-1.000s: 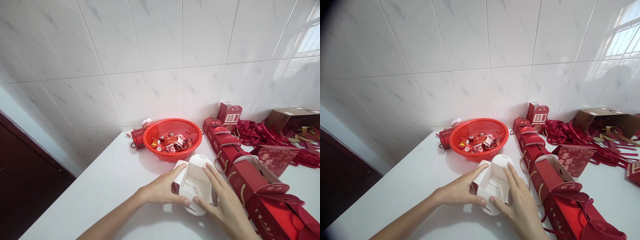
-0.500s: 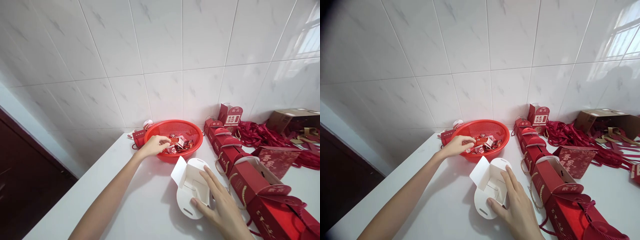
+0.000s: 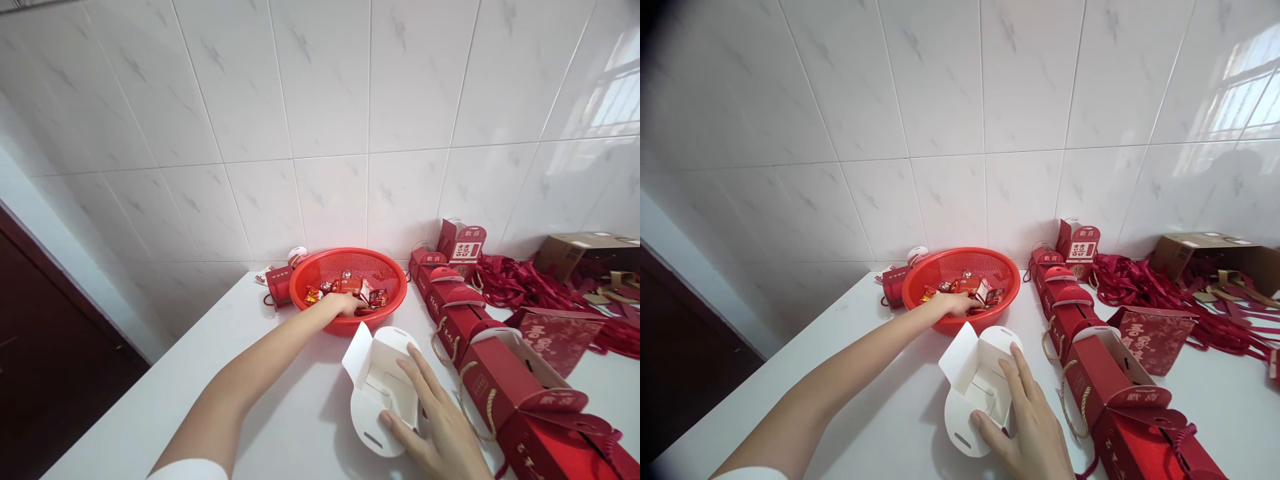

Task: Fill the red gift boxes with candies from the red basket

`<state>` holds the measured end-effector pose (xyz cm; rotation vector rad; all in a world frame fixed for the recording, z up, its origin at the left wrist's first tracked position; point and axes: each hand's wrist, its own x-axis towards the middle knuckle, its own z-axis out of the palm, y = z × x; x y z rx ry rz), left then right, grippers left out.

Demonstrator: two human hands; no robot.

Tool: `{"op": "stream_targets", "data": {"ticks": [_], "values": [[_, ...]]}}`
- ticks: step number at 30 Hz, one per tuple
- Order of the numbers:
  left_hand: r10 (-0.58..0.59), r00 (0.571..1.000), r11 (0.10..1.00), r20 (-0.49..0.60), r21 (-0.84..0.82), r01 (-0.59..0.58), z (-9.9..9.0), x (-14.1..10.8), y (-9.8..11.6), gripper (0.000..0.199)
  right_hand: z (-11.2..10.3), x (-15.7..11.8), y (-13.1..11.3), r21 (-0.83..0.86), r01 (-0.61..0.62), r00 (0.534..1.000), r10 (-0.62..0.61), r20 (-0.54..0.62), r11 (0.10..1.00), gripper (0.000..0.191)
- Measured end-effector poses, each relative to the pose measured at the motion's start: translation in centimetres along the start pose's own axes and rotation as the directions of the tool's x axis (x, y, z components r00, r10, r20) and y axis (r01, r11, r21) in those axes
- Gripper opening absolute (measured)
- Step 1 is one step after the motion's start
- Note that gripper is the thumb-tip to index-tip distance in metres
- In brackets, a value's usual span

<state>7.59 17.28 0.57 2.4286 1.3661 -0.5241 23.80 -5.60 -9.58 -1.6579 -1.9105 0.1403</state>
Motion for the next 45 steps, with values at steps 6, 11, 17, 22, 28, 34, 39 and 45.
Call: {"op": "stream_targets", "data": {"ticks": [6, 11, 17, 22, 28, 34, 39, 45], "values": [[0.091, 0.99, 0.99, -0.112, -0.102, -0.102, 0.9, 0.7, -0.7, 0.018, -0.2, 0.2, -0.4, 0.021, 0.002, 1.0, -0.003, 0.009, 1.0, 0.057], [0.118, 0.983, 0.979, -0.143, -0.149, -0.139, 0.3, 0.3, -1.2, 0.012, 0.9, 0.1, -0.1, 0.045, 0.004, 0.998, -0.001, -0.063, 0.999, 0.049], [0.12, 0.939, 0.811, -0.322, -0.514, -0.279, -0.3, -0.4, -2.8, 0.019, 1.1, -0.1, -0.2, 0.065, -0.014, 0.998, 0.017, -0.054, 0.998, 0.047], [0.027, 0.921, 0.707, -0.387, -0.644, -0.292, 0.1, 0.2, -3.8, 0.045, 1.0, 0.0, -0.1, 0.085, -0.024, 0.999, 0.026, -0.025, 0.996, 0.048], [-0.032, 0.919, 0.682, -0.393, -0.681, -0.267, 0.6, 0.3, -4.0, 0.035, 0.3, 0.0, -0.7, 0.132, -0.059, 0.998, 0.059, 0.004, 0.99, 0.047], [-0.107, 0.886, 0.685, -0.451, -0.679, -0.263, 0.4, -0.1, -3.8, 0.025, -0.1, -0.1, -1.2, 0.158, -0.079, 0.996, 0.082, -0.015, 0.984, 0.044], [-0.106, 0.861, 0.681, -0.497, -0.667, -0.301, 0.4, 0.1, -4.1, 0.028, -0.2, -0.1, -1.3, 0.16, -0.075, 0.997, 0.079, -0.019, 0.984, 0.043], [-0.103, 0.833, 0.716, -0.543, -0.622, -0.318, 0.6, 0.0, -4.2, 0.024, -0.9, -0.1, -2.2, 0.159, -0.087, 0.995, 0.092, -0.025, 0.983, 0.037]]}}
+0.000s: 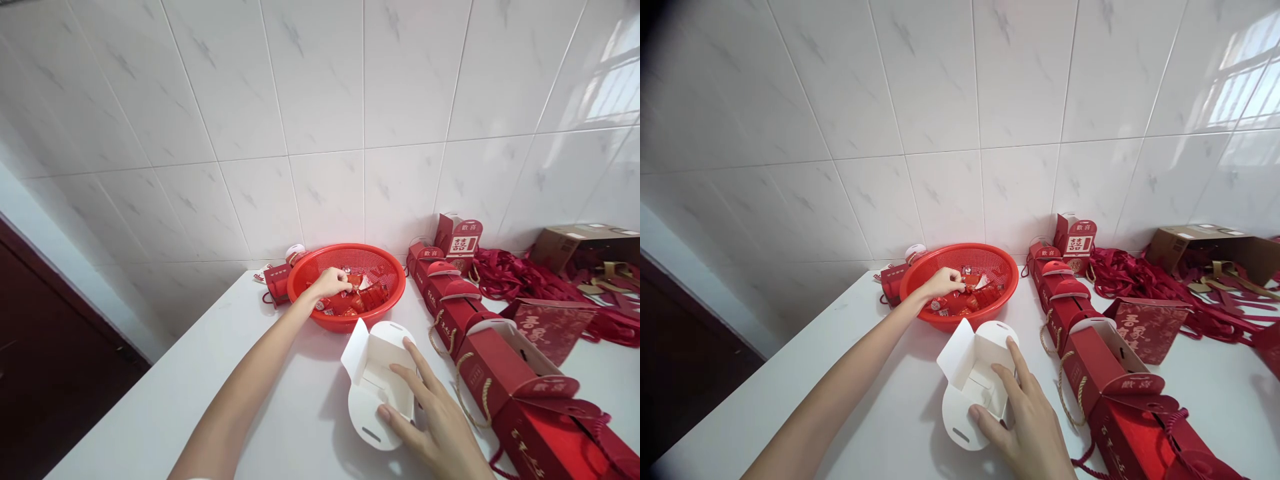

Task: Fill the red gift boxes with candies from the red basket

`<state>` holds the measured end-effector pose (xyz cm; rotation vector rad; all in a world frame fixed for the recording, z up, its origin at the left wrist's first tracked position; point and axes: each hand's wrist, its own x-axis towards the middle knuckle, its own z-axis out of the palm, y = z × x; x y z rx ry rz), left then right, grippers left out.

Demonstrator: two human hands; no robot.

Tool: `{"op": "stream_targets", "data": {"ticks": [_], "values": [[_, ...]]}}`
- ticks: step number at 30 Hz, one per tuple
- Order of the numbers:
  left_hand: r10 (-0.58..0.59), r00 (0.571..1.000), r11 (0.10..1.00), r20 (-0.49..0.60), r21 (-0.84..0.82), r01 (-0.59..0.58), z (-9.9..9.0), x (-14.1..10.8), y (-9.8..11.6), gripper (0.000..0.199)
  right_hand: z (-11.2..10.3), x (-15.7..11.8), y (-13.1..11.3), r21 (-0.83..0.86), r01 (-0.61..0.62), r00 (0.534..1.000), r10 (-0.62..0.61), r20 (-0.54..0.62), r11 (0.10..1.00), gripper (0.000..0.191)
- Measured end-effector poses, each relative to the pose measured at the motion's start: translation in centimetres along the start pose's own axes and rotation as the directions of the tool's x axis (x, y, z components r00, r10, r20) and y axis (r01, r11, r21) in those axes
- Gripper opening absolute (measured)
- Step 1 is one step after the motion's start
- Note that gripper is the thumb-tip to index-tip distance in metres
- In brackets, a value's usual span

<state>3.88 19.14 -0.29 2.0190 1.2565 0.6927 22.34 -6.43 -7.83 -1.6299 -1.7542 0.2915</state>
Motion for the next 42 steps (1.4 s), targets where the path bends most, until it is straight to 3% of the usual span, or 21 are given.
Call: {"op": "stream_targets", "data": {"ticks": [4, 8, 15, 20, 26, 30, 35, 37, 40, 42], "values": [[-0.044, 0.996, 0.998, -0.076, 0.04, 0.047, -0.3, -0.1, 0.4, 0.01, 0.0, 0.1, 0.1, 0.002, -0.006, 1.0, 0.006, 0.01, 1.0, 0.037], [-0.109, 0.982, 0.987, -0.153, 0.099, 0.125, -1.1, 0.0, 0.5, 0.021, 0.5, 0.2, 1.2, -0.002, 0.03, 0.999, -0.03, 0.041, 1.0, 0.039], [-0.191, 0.97, 0.957, -0.153, 0.191, 0.218, -3.5, -0.8, -0.8, 0.016, 1.1, 0.4, 1.9, -0.008, 0.058, 0.997, -0.057, 0.056, 0.998, 0.041], [-0.225, 0.956, 0.924, -0.186, 0.27, 0.27, -3.8, -0.5, -1.5, 0.016, 0.8, 0.3, 1.6, -0.012, 0.048, 0.997, -0.047, 0.067, 0.999, 0.041], [-0.248, 0.963, 0.889, -0.107, 0.37, 0.271, -3.8, 1.9, -1.6, 0.015, 0.8, 0.4, 1.5, -0.044, 0.074, 0.997, -0.073, 0.025, 0.996, 0.04], [-0.222, 0.975, 0.879, -0.023, 0.427, 0.211, -3.3, 3.7, -0.7, 0.013, 0.7, 0.3, 0.8, -0.037, 0.039, 0.999, -0.039, -0.009, 0.999, 0.037], [-0.21, 0.974, 0.864, 0.081, 0.483, 0.146, -1.5, 5.4, 0.7, 0.057, 0.7, 0.4, 0.7, -0.027, 0.053, 0.998, -0.054, -0.02, 0.998, 0.037], [-0.235, 0.963, 0.856, 0.131, 0.497, 0.141, -0.8, 5.6, 0.9, 0.048, 0.5, 0.6, 1.0, -0.031, 0.076, 0.997, -0.075, 0.024, 0.997, 0.038], [-0.28, 0.944, 0.837, 0.175, 0.525, 0.151, -0.5, 5.6, 0.8, 0.013, 0.2, 0.9, 1.4, -0.038, 0.115, 0.989, -0.111, 0.1, 0.993, 0.043], [-0.297, 0.943, 0.813, 0.153, 0.559, 0.165, -0.7, 5.5, 0.5, 0.011, 0.2, 0.9, 1.4, -0.043, 0.118, 0.988, -0.113, 0.102, 0.992, 0.043]]}}
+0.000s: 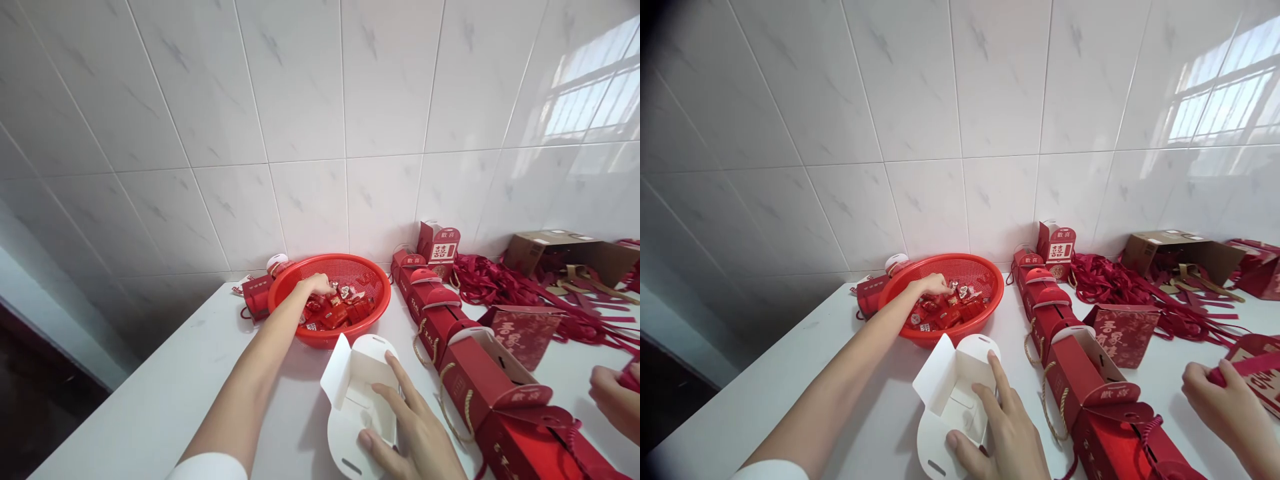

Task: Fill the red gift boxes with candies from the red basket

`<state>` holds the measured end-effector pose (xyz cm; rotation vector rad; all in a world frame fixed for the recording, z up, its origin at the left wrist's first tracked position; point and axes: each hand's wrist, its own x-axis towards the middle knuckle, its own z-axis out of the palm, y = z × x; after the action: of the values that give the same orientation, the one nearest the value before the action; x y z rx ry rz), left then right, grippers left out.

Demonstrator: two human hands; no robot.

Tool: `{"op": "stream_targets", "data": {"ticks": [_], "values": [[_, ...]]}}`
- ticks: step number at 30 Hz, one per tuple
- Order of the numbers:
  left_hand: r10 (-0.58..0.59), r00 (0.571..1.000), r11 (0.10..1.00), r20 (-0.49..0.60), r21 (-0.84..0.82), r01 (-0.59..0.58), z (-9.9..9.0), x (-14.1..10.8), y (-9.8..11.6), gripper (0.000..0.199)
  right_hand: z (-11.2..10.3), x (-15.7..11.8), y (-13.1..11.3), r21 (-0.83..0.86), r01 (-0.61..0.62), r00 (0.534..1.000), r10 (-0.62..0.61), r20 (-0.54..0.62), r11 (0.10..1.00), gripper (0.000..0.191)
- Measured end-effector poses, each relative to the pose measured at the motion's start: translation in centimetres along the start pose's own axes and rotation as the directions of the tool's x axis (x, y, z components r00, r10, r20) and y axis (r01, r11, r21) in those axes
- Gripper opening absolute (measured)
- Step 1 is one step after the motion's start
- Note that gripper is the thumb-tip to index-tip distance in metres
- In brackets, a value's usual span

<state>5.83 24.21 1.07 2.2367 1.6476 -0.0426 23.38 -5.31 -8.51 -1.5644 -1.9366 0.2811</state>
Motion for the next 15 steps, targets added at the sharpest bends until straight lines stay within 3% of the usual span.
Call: {"op": "stream_targets", "data": {"ticks": [2, 8, 15], "values": [[-0.027, 0.999, 0.999, -0.034, 0.041, 0.028, -0.1, 0.0, -0.6, 0.004, 0.2, -0.1, -0.3, -0.003, -0.02, 0.999, 0.02, -0.028, 1.0, 0.042], [-0.019, 0.999, 0.996, -0.047, 0.09, 0.023, 0.2, 0.4, -1.4, 0.055, 1.0, -0.4, -0.9, -0.008, -0.06, 0.993, 0.059, -0.098, 0.998, 0.04], [0.219, 0.975, 0.969, 0.041, 0.103, -0.223, 1.3, 1.3, -0.3, 0.068, 0.7, -0.3, -1.0, 0.009, -0.062, 0.995, 0.063, -0.075, 0.998, 0.041]]}}
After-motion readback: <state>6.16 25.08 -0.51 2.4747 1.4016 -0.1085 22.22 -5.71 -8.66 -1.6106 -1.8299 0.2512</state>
